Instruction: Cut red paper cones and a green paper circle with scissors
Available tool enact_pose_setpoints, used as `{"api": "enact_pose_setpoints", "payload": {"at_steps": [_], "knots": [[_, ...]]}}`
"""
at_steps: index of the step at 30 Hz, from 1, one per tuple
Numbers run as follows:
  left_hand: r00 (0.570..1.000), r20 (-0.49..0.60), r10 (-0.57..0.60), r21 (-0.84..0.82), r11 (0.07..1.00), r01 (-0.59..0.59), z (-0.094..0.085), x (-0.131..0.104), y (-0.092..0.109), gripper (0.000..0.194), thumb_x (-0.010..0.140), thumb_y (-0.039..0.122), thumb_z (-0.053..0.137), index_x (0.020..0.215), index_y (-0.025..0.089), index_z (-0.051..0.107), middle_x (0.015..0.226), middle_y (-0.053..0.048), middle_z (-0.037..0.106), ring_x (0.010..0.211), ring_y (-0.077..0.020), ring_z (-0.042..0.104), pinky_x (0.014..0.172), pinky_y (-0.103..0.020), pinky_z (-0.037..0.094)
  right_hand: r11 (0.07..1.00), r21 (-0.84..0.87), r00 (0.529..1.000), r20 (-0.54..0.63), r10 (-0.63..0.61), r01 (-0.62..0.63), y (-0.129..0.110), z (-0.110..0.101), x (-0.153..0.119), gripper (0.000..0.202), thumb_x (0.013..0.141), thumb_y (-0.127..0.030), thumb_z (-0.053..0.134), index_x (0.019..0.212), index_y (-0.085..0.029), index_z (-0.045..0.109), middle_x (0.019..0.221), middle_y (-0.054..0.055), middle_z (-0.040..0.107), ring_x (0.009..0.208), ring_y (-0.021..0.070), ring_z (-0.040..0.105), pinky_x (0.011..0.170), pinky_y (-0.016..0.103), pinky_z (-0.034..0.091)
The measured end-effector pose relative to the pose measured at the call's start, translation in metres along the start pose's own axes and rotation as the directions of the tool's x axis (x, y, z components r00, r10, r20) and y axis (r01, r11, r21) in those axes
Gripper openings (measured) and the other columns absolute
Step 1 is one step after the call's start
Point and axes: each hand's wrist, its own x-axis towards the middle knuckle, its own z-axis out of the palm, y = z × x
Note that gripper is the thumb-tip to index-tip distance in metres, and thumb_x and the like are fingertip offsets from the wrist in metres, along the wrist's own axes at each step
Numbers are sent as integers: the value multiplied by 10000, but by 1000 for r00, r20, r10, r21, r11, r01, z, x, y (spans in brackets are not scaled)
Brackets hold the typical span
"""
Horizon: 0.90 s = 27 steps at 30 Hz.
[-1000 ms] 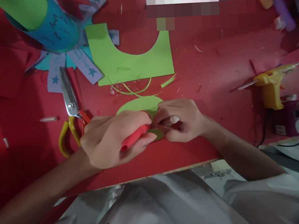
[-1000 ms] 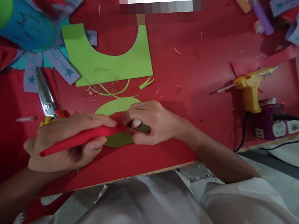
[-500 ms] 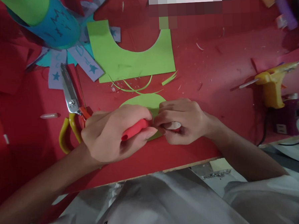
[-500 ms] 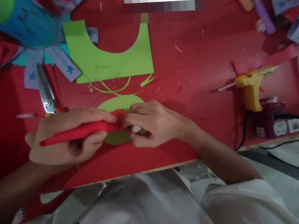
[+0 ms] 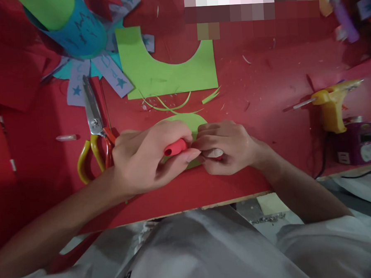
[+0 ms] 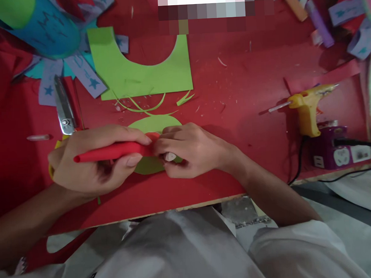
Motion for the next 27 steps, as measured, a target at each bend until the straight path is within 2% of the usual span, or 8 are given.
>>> {"api": "enact_pose_setpoints", "payload": {"at_steps": [5, 12, 16, 21, 27], "knots": [[994, -85, -71, -68, 996, 65, 12, -3, -1, 316, 1106, 559, 581, 1056, 283, 728, 821, 10, 831, 610, -150, 736, 506, -323, 524, 999, -45, 999, 47, -7, 9, 1, -1, 0, 168, 962, -134, 562, 1094, -216, 628, 787, 1, 688, 769, 167, 697, 692, 278, 528], [992, -82, -100, -107, 990, 91, 14, -3, 0, 358, 1090, 596, 591, 1042, 271, 734, 847, -9, 835, 659, -171, 745, 564, -337, 545, 999, -34, 1000, -30, -6, 5, -1, -1, 1, 172, 967, -130, 524, 1071, -217, 630, 756, -13, 670, 738, 154, 685, 674, 268, 510], [991, -68, -112, -120, 987, 103, 14, -2, 1, 372, 1080, 610, 603, 1023, 265, 732, 857, -15, 834, 666, -168, 742, 569, -329, 540, 998, -63, 1000, 25, -16, 18, -2, -2, 1, 202, 946, -113, 531, 1094, -206, 633, 769, -4, 681, 771, 166, 697, 685, 270, 508], [990, -50, -135, -177, 976, 125, 14, 1, 3, 357, 1063, 567, 644, 1021, 228, 748, 869, -29, 824, 683, -167, 726, 584, -333, 523, 999, -33, 1000, -25, -13, 12, -3, -3, 3, 166, 951, -112, 518, 1040, -218, 609, 751, -11, 673, 753, 159, 696, 682, 266, 514], [987, -13, -158, -201, 968, 152, 12, 2, 4, 311, 1055, 528, 645, 1014, 234, 738, 835, -30, 804, 660, -183, 726, 595, -343, 540, 999, -40, 1000, 3, 2, -2, -5, -4, 4, 123, 982, -131, 514, 997, -232, 583, 773, 1, 684, 758, 155, 692, 679, 267, 525]]}}
